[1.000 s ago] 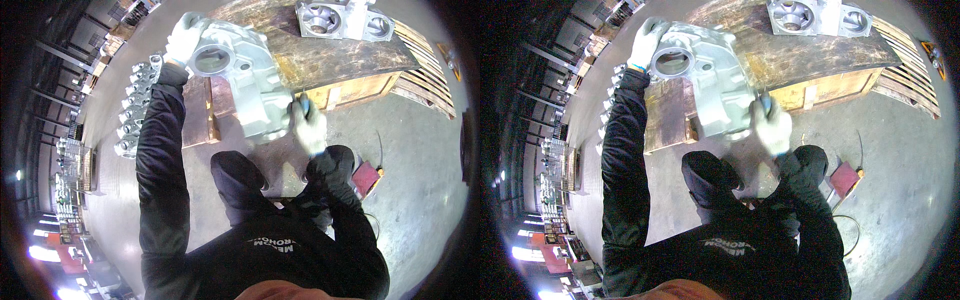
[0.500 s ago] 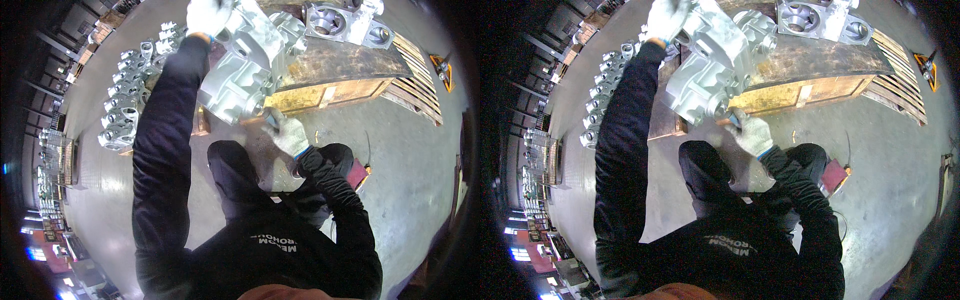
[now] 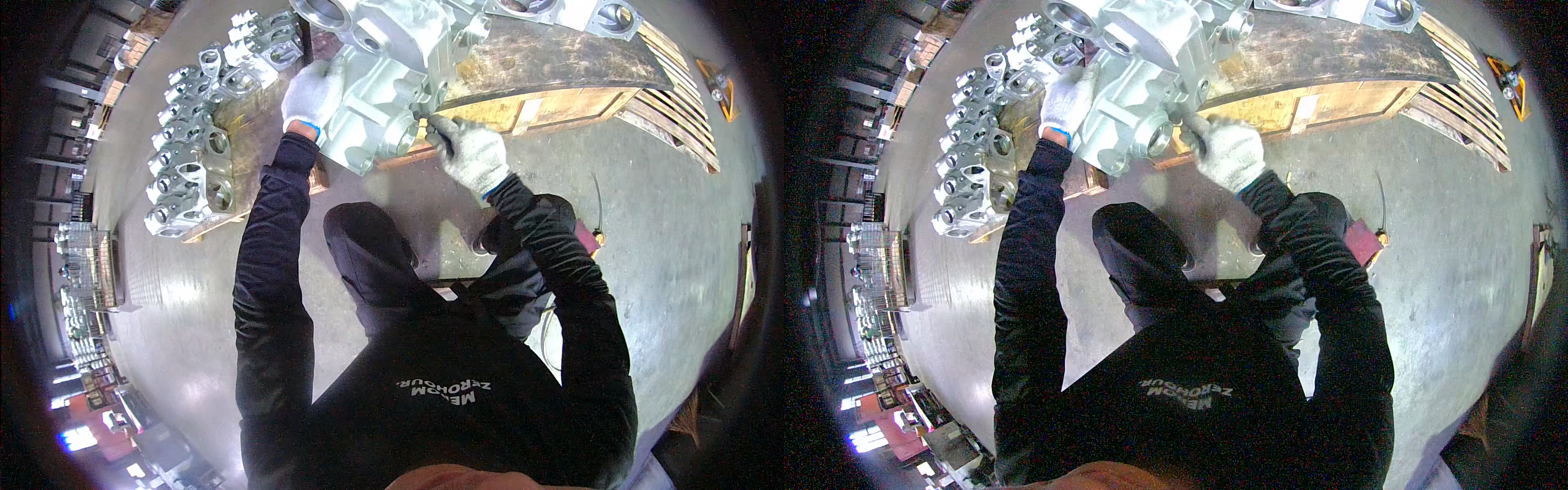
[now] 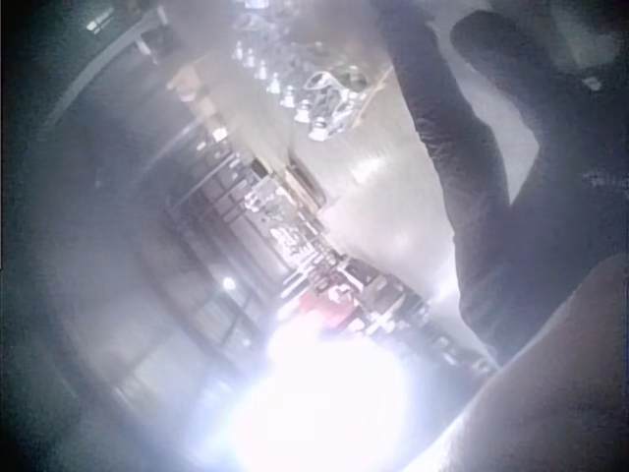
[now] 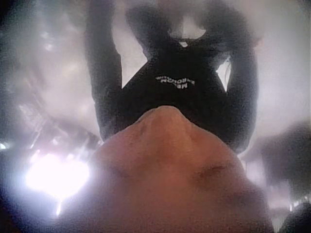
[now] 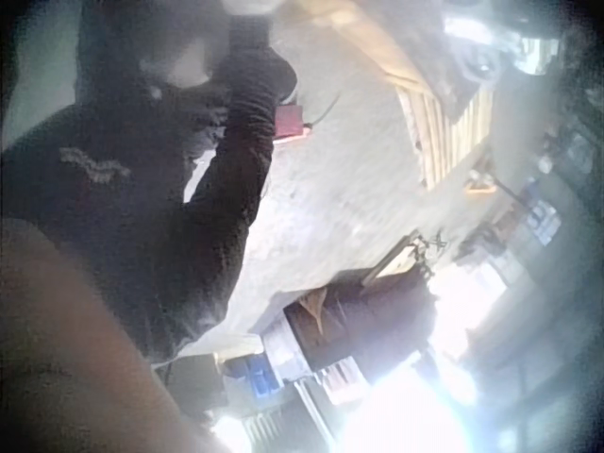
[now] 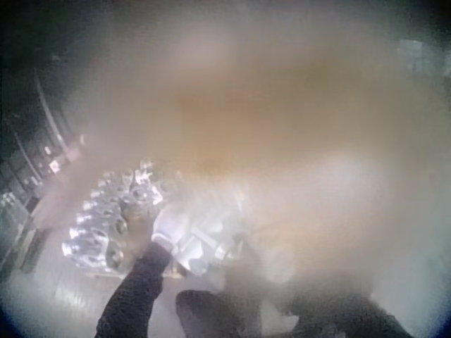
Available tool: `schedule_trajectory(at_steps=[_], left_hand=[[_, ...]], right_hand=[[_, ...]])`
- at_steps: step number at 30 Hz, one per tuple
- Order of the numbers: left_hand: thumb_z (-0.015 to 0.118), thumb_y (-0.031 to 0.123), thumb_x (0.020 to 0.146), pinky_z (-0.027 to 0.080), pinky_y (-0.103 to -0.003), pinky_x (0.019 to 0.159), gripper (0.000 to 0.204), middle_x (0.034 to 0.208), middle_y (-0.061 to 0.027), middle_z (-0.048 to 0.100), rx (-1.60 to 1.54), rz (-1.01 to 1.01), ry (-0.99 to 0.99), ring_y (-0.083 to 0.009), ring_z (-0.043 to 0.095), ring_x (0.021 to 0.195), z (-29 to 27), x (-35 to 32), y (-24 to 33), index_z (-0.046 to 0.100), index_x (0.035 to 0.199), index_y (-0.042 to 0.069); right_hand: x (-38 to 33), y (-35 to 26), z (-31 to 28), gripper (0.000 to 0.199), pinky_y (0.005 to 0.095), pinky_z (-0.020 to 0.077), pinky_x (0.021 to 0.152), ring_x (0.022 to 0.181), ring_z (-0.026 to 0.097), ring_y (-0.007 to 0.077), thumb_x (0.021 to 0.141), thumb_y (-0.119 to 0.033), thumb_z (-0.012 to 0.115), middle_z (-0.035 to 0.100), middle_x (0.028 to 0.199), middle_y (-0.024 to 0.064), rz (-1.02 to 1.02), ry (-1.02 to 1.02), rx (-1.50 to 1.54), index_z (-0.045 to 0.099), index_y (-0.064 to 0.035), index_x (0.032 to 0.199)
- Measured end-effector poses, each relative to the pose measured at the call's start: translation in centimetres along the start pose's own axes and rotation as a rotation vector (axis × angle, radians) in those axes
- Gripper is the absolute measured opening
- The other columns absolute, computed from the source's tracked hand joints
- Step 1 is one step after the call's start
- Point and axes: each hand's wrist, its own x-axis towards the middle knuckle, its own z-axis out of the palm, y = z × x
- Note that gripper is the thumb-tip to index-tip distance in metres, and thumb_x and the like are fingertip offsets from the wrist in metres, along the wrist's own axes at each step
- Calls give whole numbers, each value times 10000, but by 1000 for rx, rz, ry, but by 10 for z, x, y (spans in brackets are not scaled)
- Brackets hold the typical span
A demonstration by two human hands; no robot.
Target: The person removes a metal casting from plastic wrap, then uses a sanding block to smooth the edges and surfaces. They rotate the casting to access different areas and later use a hammer to tap specific spots on the part.
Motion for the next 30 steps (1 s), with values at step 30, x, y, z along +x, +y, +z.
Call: schedule_trajectory(at_steps=[30], left_hand=[[573, 470, 944, 521, -453, 914, 462, 1079, -212, 719, -101, 84, 105, -418, 654, 1079, 0, -4, -2, 736, 1097, 66]], right_hand=[[-43, -33, 34, 373, 431, 562, 813, 938, 705, 373, 961, -392, 610, 729, 991, 190, 367, -161, 495, 722, -123, 1194]])
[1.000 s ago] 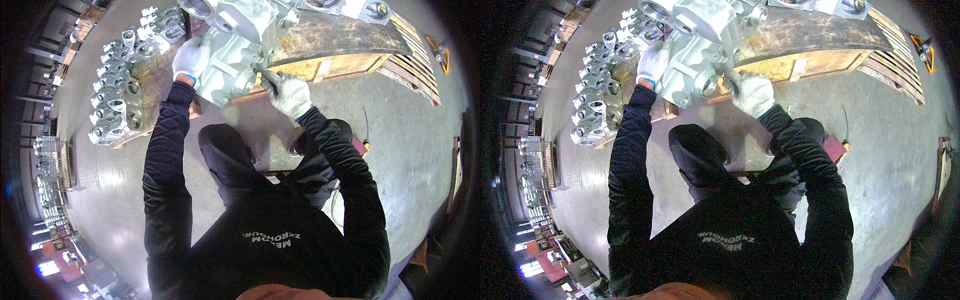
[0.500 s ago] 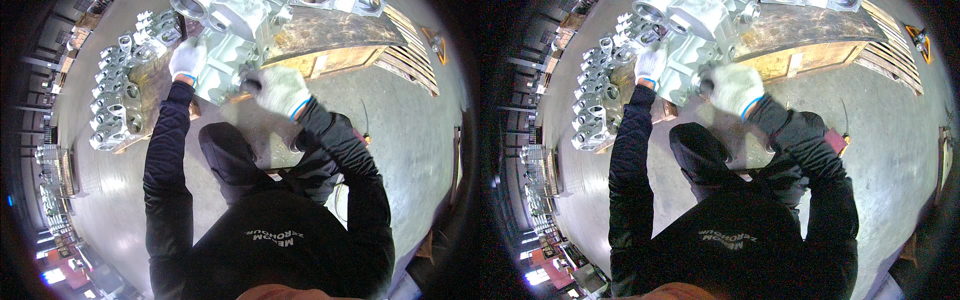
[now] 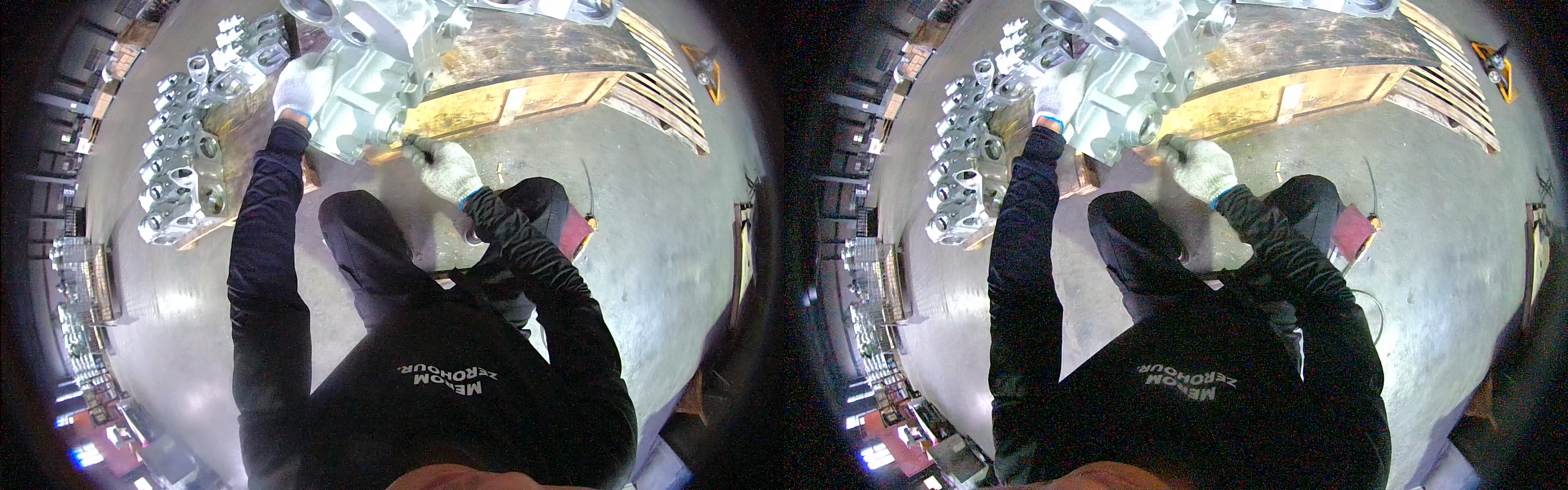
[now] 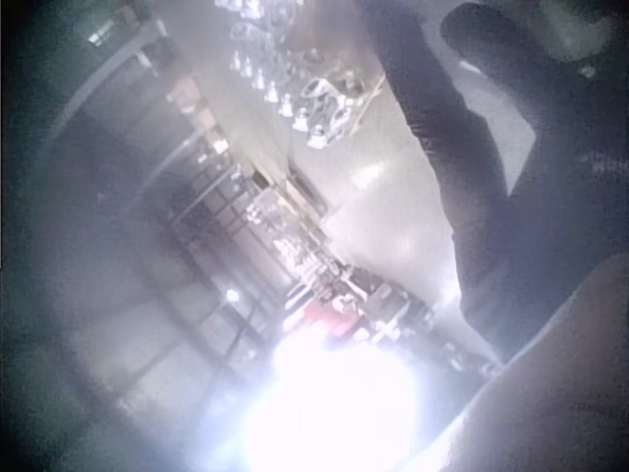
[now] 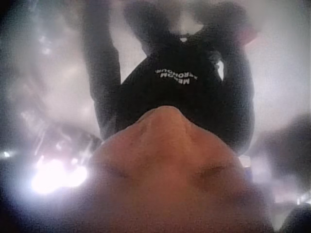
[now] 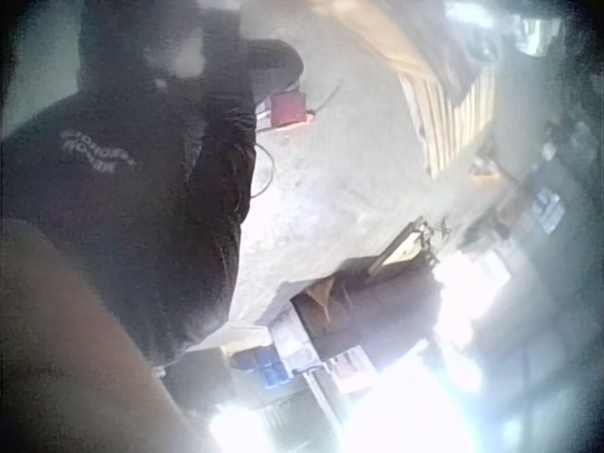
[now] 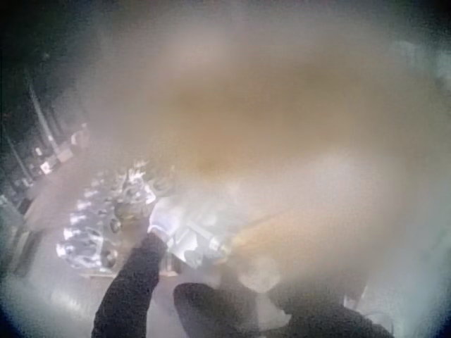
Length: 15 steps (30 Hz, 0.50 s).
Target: The person removes a metal casting from plastic wrap, then uses a sanding block to smooth the edges and surfaces. They rotate the casting to access different areas and later use a hammer to tap specific spots on the part.
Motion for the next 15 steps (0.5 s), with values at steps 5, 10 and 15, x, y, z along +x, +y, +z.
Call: schedule_trajectory(at_steps=[5, 10, 15], left_hand=[[651, 433, 918, 525, -411, 908, 495, 1060, -241, 727, -117, -25, -71, -397, 679, 1076, -11, -4, 11, 719, 1123, -12], [676, 413, 939, 510, -373, 961, 505, 1155, -222, 721, -241, -76, -150, -335, 684, 1114, -28, -2, 18, 702, 1201, -18], [645, 415, 966, 490, -363, 992, 532, 1207, -211, 715, -337, -154, -277, -307, 673, 1134, -27, 16, 10, 675, 1265, -24]], right_hand=[[0, 1, -36, 388, 423, 562, 831, 966, 707, 363, 996, -428, 569, 730, 1002, 198, -19, 202, 101, 713, -118, 1182], [13, 25, -67, 361, 423, 563, 803, 917, 716, 344, 983, -413, 594, 739, 995, 164, 41, 246, -353, 714, -132, 1175], [34, 42, -76, 267, 450, 548, 754, 864, 695, 344, 960, -356, 614, 691, 980, 131, -160, 138, -603, 694, -188, 1153]])
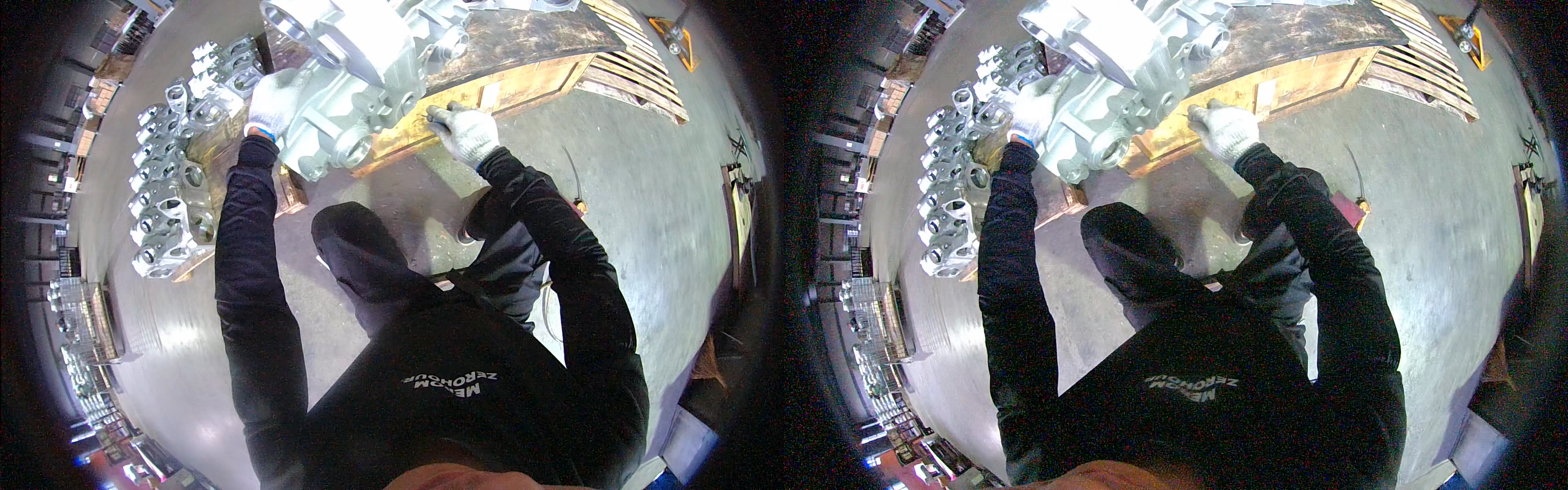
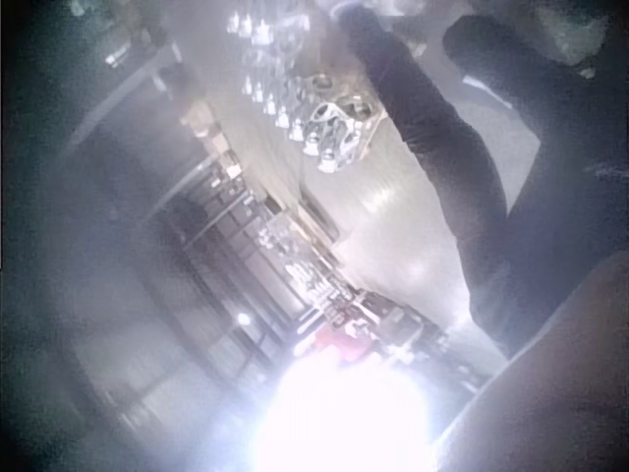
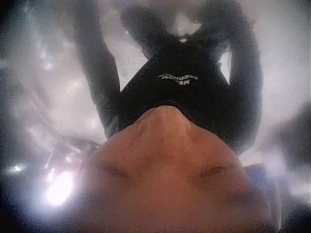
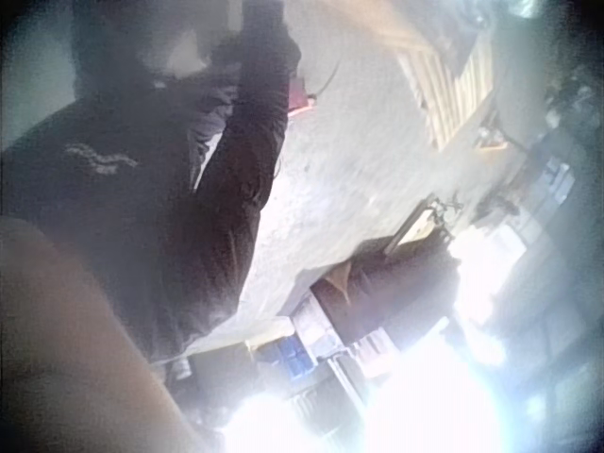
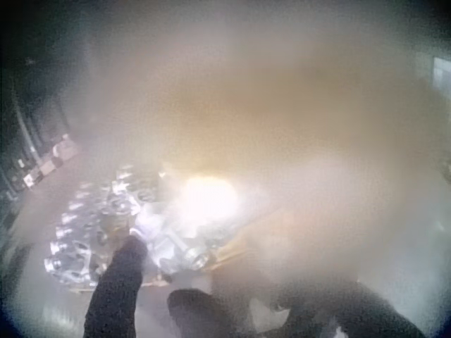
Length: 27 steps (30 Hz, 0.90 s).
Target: The person removes a metal casting from plastic wrap, then uses a sanding block to smooth the edges and surfaces. They rotate the casting to access different areas and later use a hammer to tap specific spots on the part.
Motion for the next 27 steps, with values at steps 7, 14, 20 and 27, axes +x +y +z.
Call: schedule_trajectory(at_steps=[7, 14, 20, 27], left_hand=[[661, 378, 956, 501, -370, 956, 448, 1129, -212, 729, 122, 76, 56, -317, 690, 1076, -3, 12, -11, 714, 1185, -3], [646, 279, 977, 510, -346, 820, 315, 939, -168, 744, -35, 105, 20, -225, 689, 868, 2, 12, -16, 727, 1081, -6], [650, 336, 964, 512, -401, 827, 363, 967, -190, 745, 57, 87, 72, -317, 700, 896, 6, 18, -21, 730, 1088, 4], [641, 333, 981, 497, -374, 816, 351, 928, -164, 723, 29, 128, 33, -231, 648, 858, 3, 15, -18, 723, 1084, 7]], right_hand=[[49, 25, 7, 278, 458, 540, 743, 850, 690, 320, 977, -353, 589, 680, 1028, 107, -201, 32, -175, 674, -208, 1199], [30, 5, 49, 340, 457, 566, 704, 761, 707, 364, 963, -361, 609, 722, 929, 145, 120, 38, 67, 683, -185, 1245], [17, -61, 52, 315, 500, 552, 744, 829, 697, 411, 945, -332, 601, 713, 857, 213, 429, 48, 395, 671, -68, 1102], [68, -21, -20, 326, 487, 556, 705, 802, 705, 385, 924, -438, 646, 717, 830, 184, 52, -44, 112, 766, -137, 959]])
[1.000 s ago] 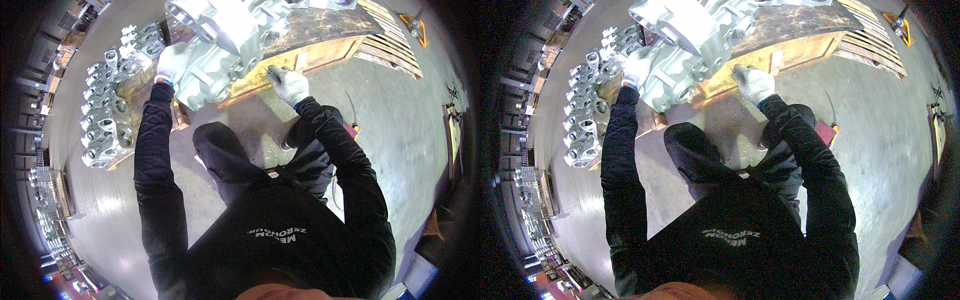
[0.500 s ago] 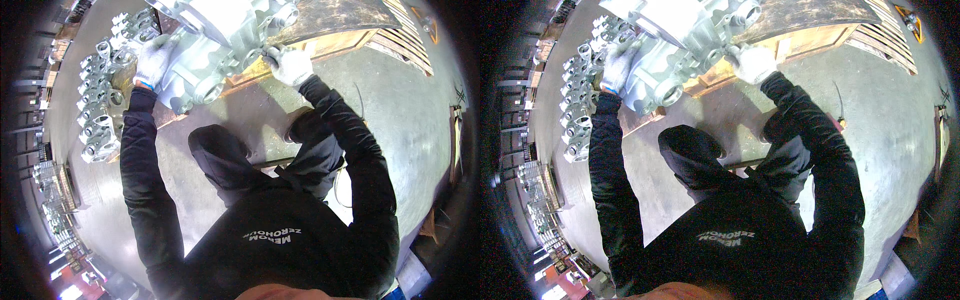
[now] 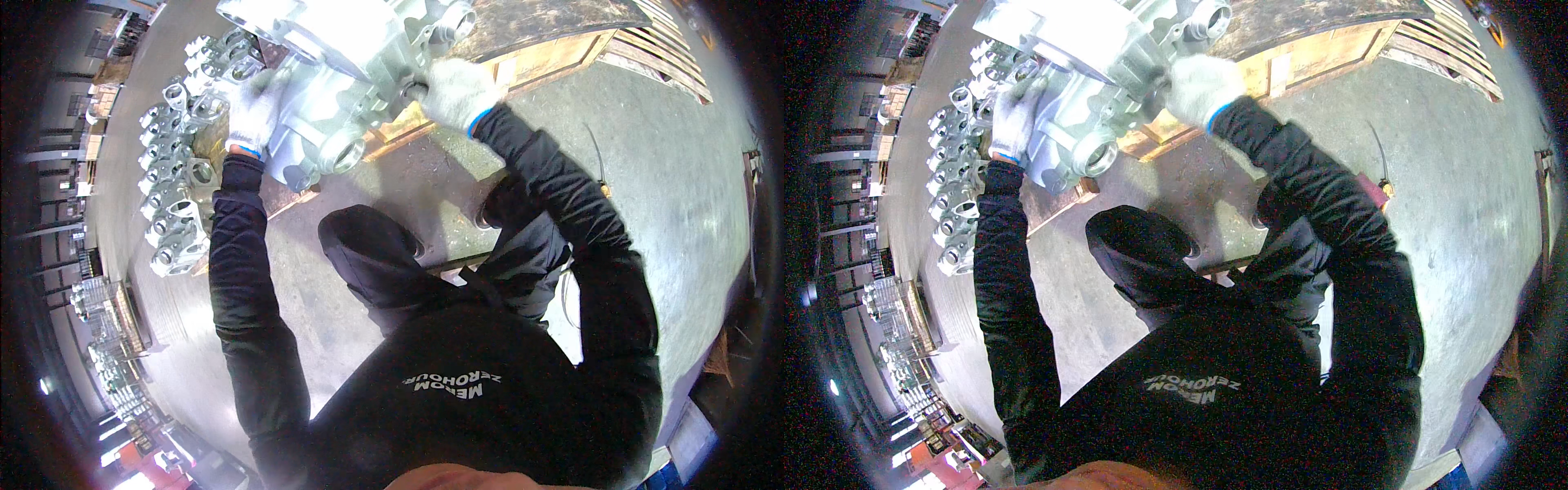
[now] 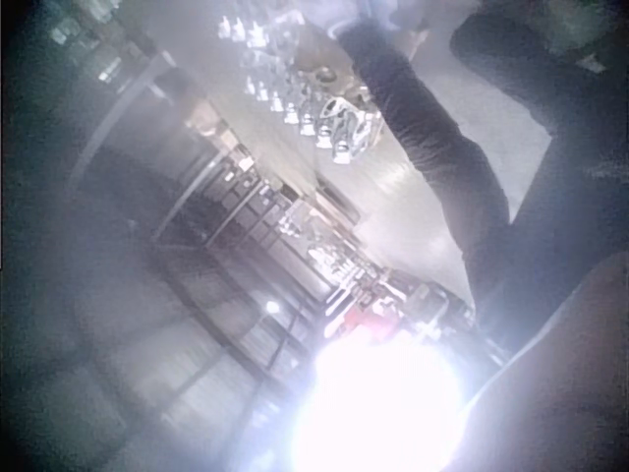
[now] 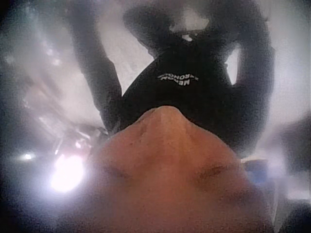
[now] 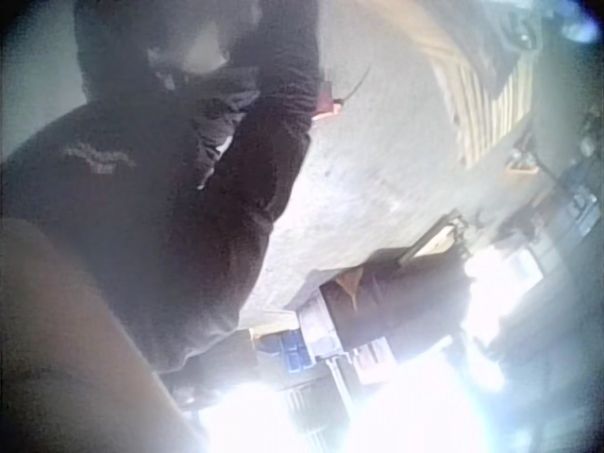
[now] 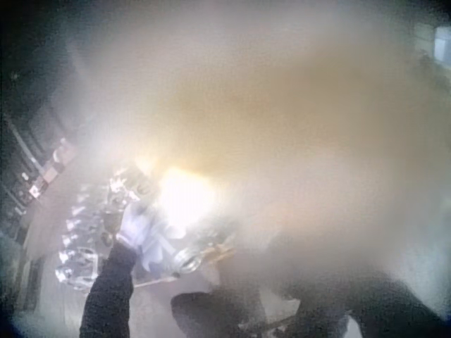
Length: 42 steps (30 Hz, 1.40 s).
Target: The person removes a metal casting from plastic wrap, then uses a sanding block to smooth the edges and surfaces. They rotate the casting to access different areas and later use a hammer to tap specific spots on the part.
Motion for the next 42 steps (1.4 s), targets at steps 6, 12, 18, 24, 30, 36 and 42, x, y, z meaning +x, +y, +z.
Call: schedule_trajectory(at_steps=[6, 12, 18, 24, 30, 36, 42], left_hand=[[647, 256, 996, 496, -335, 797, 296, 910, -128, 739, -107, -23, -29, -143, 604, 829, -2, -4, 5, 723, 1080, -18], [631, 356, 992, 515, -386, 831, 374, 968, -175, 747, 147, 62, 37, -307, 692, 880, -2, -2, 5, 730, 1121, 18], [685, 305, 947, 472, -386, 984, 422, 1231, -177, 711, 259, -27, 46, -282, 653, 1113, -2, 1, -2, 703, 1245, 8], [535, 295, 1000, 477, -430, 1020, 374, 1259, -163, 683, 330, 168, -24, -371, 630, 1156, -1, 3, -28, 679, 1298, 121], [642, 291, 976, 481, -380, 987, 398, 1183, -177, 721, 347, 148, 65, -286, 660, 1091, 3, -1, -23, 690, 1259, 17], [679, 242, 961, 501, -337, 929, 361, 1109, -153, 749, -58, -133, -13, -201, 674, 996, -3, -3, 12, 710, 1209, -19], [670, 236, 975, 484, -335, 925, 330, 1068, -142, 737, -208, -128, 32, -194, 644, 995, 5, -1, -6, 704, 1153, -39]], right_hand=[[8, 43, 12, 473, 435, 557, 858, 968, 711, 366, 929, -539, 618, 743, 1001, 178, 162, -224, 218, 765, -137, 1131], [-47, -13, 81, 432, 469, 552, 843, 947, 693, 433, 985, -451, 551, 716, 957, 251, 457, 137, 592, 737, -84, 1117], [-35, 7, 49, 437, 418, 540, 824, 919, 702, 407, 974, -420, 604, 721, 960, 246, 269, -74, 443, 720, -33, 1141], [-24, 68, -24, 406, 400, 570, 802, 908, 727, 346, 980, -395, 626, 746, 1015, 177, 161, 127, 95, 712, -66, 1203], [13, 120, -42, 370, 435, 573, 807, 927, 712, 357, 996, -383, 583, 742, 1026, 154, 66, 196, -148, 698, -135, 1245], [20, 140, -28, 355, 455, 575, 785, 890, 712, 368, 987, -419, 567, 742, 981, 154, 87, 259, -29, 702, -166, 1195], [-4, 93, 19, 294, 528, 537, 658, 716, 689, 423, 975, -386, 555, 706, 774, 196, 251, 298, 77, 706, -145, 1048]])
